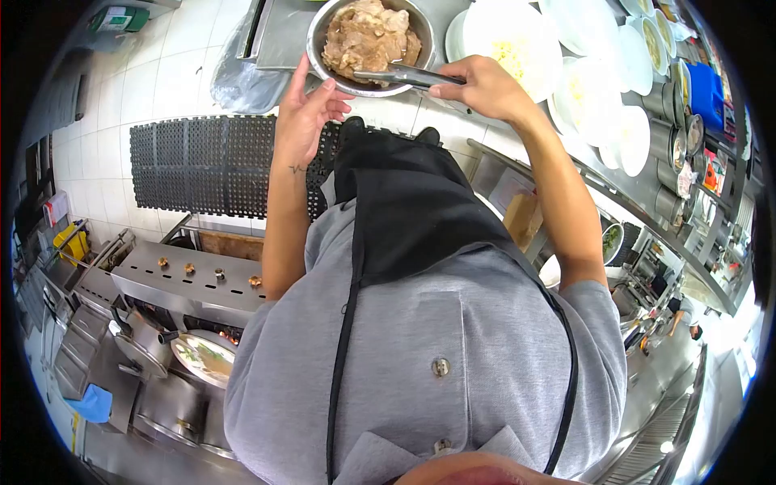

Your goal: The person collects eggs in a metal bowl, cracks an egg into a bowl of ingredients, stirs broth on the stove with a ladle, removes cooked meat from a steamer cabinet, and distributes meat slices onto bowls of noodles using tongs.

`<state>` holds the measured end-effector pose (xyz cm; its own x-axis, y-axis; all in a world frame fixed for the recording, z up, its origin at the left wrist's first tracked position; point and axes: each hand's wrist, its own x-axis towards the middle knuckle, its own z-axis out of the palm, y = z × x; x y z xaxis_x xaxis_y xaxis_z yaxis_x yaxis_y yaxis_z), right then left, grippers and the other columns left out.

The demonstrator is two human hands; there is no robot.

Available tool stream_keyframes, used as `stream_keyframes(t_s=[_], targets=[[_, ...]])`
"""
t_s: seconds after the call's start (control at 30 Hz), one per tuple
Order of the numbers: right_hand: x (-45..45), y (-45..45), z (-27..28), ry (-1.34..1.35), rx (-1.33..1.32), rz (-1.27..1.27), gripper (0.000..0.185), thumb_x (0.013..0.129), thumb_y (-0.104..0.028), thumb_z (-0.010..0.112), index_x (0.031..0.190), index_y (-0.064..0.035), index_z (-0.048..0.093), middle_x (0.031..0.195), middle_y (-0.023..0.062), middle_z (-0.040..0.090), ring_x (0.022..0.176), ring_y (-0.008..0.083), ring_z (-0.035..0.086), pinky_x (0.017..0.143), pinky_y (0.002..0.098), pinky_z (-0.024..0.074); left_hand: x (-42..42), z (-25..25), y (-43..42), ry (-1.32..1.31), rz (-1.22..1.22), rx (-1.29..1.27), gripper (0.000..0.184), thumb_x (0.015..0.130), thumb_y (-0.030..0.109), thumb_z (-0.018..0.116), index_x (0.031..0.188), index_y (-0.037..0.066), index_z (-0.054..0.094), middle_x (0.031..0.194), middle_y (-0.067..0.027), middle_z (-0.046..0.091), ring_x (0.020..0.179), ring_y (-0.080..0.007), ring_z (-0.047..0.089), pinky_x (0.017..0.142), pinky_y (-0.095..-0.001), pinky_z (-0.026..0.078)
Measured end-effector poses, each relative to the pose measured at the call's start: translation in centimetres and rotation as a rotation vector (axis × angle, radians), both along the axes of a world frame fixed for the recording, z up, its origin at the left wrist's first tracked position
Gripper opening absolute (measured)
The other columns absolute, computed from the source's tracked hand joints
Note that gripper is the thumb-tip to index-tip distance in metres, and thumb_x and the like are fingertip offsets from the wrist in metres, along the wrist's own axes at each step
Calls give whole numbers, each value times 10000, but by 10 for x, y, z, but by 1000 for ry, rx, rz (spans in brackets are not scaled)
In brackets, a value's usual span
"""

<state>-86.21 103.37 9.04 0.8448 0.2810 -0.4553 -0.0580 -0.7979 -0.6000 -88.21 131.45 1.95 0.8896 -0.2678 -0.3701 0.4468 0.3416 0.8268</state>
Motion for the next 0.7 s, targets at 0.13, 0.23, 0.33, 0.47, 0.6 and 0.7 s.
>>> stream_keyframes(t_s=[0.13, 0.23, 0.33, 0.47, 0.6, 0.7], targets=[[9, -8, 15, 218, 136, -54, 289, 834, -307, 716, 871, -21, 696, 572, -26, 448, 527, 79, 391, 488, 284, 301, -1, -6, 7, 27, 50, -15, 711, 947, 155, 582, 1511, 59, 160, 906, -164, 684, 739, -167, 642, 646, -266, 484], [13, -13, 28, 353, 196, -129, 265, 843, -292, 715, 842, -29, 685, 566, -52, 413, 486, 41, 318, 442, 248, 226, -1, -9, 11, 29, 62, -42, 709, 943, 168, 593, 1506, 52, 176, 910, -164, 684, 738, -166, 639, 655, -266, 480], [15, -20, 37, 349, 221, -124, 244, 854, -273, 707, 825, -33, 671, 566, -63, 408, 466, 25, 296, 421, 223, 187, 0, -12, 13, 26, 72, -68, 705, 942, 175, 598, 1502, 49, 189, 907, -161, 684, 736, -165, 636, 659, -265, 477], [15, -36, 57, 365, 244, -160, 237, 858, -263, 704, 853, -27, 683, 568, -64, 424, 461, 24, 304, 412, 224, 200, 3, -14, 11, 51, 75, -79, 697, 944, 165, 593, 1499, 41, 191, 904, -144, 677, 743, -173, 645, 652, -269, 484], [8, -69, 82, 303, 263, -276, 257, 840, -246, 727, 950, -15, 706, 551, -66, 429, 458, 26, 310, 409, 223, 186, 4, -20, 7, 70, 94, -101, 696, 945, 142, 589, 1494, 22, 180, 896, -130, 662, 745, -195, 663, 625, -276, 501], [-2, -103, 101, 225, 239, -356, 283, 846, -267, 726, 955, -7, 700, 551, -75, 432, 447, 12, 299, 397, 210, 183, 5, -21, 4, 104, 100, -95, 714, 944, 141, 590, 1497, 12, 156, 886, -123, 659, 743, -194, 661, 628, -278, 502]])
